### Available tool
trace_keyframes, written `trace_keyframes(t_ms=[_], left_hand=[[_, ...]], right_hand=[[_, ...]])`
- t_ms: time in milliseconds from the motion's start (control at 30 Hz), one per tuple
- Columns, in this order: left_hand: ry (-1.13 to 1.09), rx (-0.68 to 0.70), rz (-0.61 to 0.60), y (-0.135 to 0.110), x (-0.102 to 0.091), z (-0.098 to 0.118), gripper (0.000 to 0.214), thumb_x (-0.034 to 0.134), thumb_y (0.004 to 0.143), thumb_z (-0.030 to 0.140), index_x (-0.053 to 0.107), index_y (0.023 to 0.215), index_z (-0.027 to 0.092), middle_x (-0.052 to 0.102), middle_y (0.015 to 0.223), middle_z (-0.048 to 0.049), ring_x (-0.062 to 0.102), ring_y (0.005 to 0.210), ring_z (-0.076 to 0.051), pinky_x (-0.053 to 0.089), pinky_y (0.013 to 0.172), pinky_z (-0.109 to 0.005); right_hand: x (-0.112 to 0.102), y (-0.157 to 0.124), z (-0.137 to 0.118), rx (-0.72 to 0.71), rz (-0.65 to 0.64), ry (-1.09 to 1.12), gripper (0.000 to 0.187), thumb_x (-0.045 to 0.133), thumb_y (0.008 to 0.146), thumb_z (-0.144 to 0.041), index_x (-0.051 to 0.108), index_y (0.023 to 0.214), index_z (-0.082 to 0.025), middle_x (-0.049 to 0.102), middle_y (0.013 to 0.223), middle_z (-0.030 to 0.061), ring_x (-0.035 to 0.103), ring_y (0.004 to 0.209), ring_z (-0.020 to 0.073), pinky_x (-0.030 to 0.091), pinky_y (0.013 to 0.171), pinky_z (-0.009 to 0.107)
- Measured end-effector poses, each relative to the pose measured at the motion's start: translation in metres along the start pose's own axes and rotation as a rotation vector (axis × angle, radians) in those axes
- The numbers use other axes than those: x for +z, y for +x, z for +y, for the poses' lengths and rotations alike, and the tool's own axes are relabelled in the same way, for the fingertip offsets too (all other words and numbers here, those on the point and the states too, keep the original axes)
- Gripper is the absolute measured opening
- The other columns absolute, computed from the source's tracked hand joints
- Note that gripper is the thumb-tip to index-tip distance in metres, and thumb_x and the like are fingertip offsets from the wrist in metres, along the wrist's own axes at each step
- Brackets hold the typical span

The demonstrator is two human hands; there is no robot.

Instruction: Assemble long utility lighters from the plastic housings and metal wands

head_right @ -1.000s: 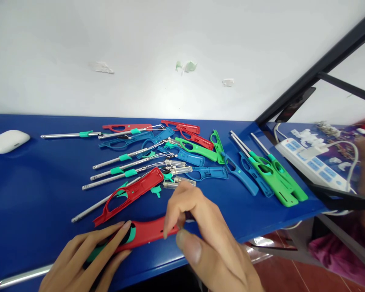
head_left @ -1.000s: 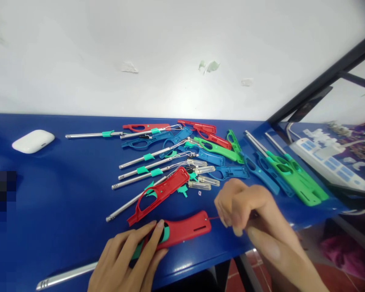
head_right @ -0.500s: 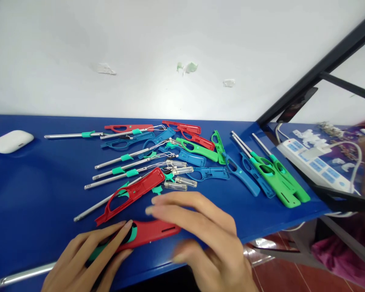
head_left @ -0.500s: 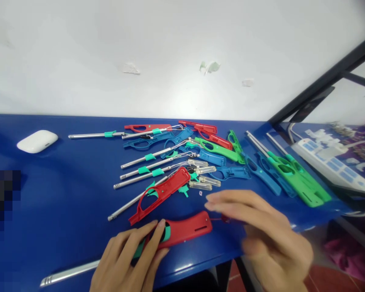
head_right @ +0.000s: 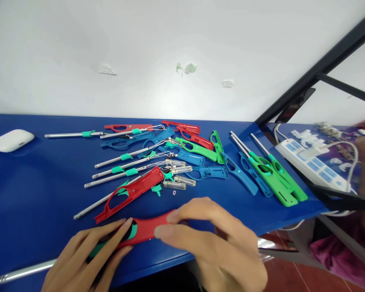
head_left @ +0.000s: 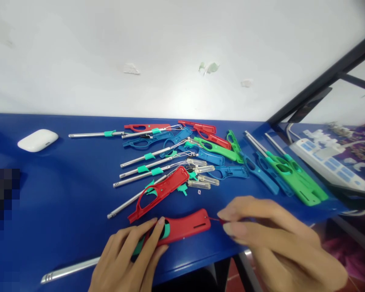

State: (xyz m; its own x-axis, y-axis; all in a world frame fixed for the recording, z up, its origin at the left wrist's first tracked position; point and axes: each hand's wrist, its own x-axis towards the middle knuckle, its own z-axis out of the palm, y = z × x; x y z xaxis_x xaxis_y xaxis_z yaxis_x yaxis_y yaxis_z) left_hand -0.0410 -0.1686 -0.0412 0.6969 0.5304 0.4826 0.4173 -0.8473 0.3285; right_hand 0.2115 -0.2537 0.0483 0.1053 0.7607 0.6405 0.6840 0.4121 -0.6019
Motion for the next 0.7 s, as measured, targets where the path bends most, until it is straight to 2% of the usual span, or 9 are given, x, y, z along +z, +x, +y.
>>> trace_keyframes(t_ms=[100, 200, 333, 467, 533, 600, 700], left_hand=[[0.002, -0.014, -0.004, 0.000, 0.001, 0.000, 0.037, 0.055, 0.109, 0.017, 0.062, 0.145, 0.016, 0.072, 0.124, -0.0086, 0.061, 0.104, -0.024, 0.047, 0.088, -0.039], [0.001, -0.025, -0.010, 0.000, 0.001, 0.000, 0.037, 0.055, 0.109, 0.018, 0.062, 0.145, 0.017, 0.072, 0.124, -0.0082, 0.061, 0.104, -0.024, 0.047, 0.088, -0.038], [0.006, -0.010, -0.007, -0.001, 0.002, -0.001, 0.035, 0.054, 0.110, 0.019, 0.063, 0.144, 0.016, 0.073, 0.124, -0.0083, 0.062, 0.104, -0.024, 0.047, 0.089, -0.038], [0.009, -0.014, -0.006, -0.003, 0.003, -0.001, 0.036, 0.054, 0.110, 0.022, 0.061, 0.145, 0.016, 0.073, 0.124, -0.0083, 0.062, 0.103, -0.024, 0.048, 0.089, -0.039], [0.016, -0.004, -0.010, -0.003, 0.003, -0.001, 0.035, 0.053, 0.111, 0.021, 0.062, 0.144, 0.016, 0.074, 0.122, -0.0079, 0.062, 0.103, -0.024, 0.047, 0.089, -0.039], [0.021, 0.008, -0.008, -0.002, 0.003, 0.000, 0.034, 0.052, 0.111, 0.019, 0.063, 0.143, 0.016, 0.074, 0.121, -0.0077, 0.062, 0.104, -0.024, 0.047, 0.089, -0.039], [0.026, 0.014, 0.001, 0.000, 0.003, -0.001, 0.033, 0.052, 0.111, 0.019, 0.064, 0.141, 0.017, 0.075, 0.121, -0.0072, 0.062, 0.105, -0.024, 0.047, 0.088, -0.039]], right_hand=[[-0.002, -0.002, 0.001, 0.037, 0.007, -0.082, 0.041, 0.073, 0.092, -0.009, 0.079, 0.127, -0.030, 0.075, 0.107, 0.0056, 0.075, 0.088, 0.0234, 0.064, 0.066, 0.036], [0.001, -0.002, -0.002, 0.070, -0.016, -0.042, 0.040, 0.061, 0.100, -0.012, 0.075, 0.134, -0.028, 0.076, 0.116, 0.0074, 0.077, 0.097, 0.0252, 0.066, 0.070, 0.037], [0.002, -0.001, -0.004, 0.036, 0.097, -0.086, 0.043, 0.069, 0.093, -0.003, 0.079, 0.123, -0.031, 0.074, 0.103, 0.0034, 0.074, 0.089, 0.0206, 0.064, 0.065, 0.032], [-0.006, 0.002, 0.002, -0.016, -0.050, -0.087, 0.048, 0.059, 0.096, 0.001, 0.074, 0.134, -0.025, 0.074, 0.118, 0.0058, 0.074, 0.101, 0.0211, 0.065, 0.076, 0.034], [-0.010, 0.005, 0.004, -0.067, -0.058, -0.063, 0.050, 0.059, 0.093, 0.007, 0.075, 0.130, -0.023, 0.075, 0.113, 0.0046, 0.074, 0.097, 0.0196, 0.065, 0.073, 0.032], [-0.012, 0.007, 0.004, -0.088, -0.033, -0.091, 0.049, 0.068, 0.087, 0.008, 0.077, 0.125, -0.021, 0.075, 0.103, 0.0029, 0.073, 0.090, 0.0186, 0.063, 0.068, 0.031], [-0.011, 0.006, 0.002, -0.038, -0.057, -0.116, 0.048, 0.065, 0.091, 0.004, 0.075, 0.130, -0.022, 0.074, 0.114, 0.0047, 0.073, 0.102, 0.0213, 0.065, 0.078, 0.034]])
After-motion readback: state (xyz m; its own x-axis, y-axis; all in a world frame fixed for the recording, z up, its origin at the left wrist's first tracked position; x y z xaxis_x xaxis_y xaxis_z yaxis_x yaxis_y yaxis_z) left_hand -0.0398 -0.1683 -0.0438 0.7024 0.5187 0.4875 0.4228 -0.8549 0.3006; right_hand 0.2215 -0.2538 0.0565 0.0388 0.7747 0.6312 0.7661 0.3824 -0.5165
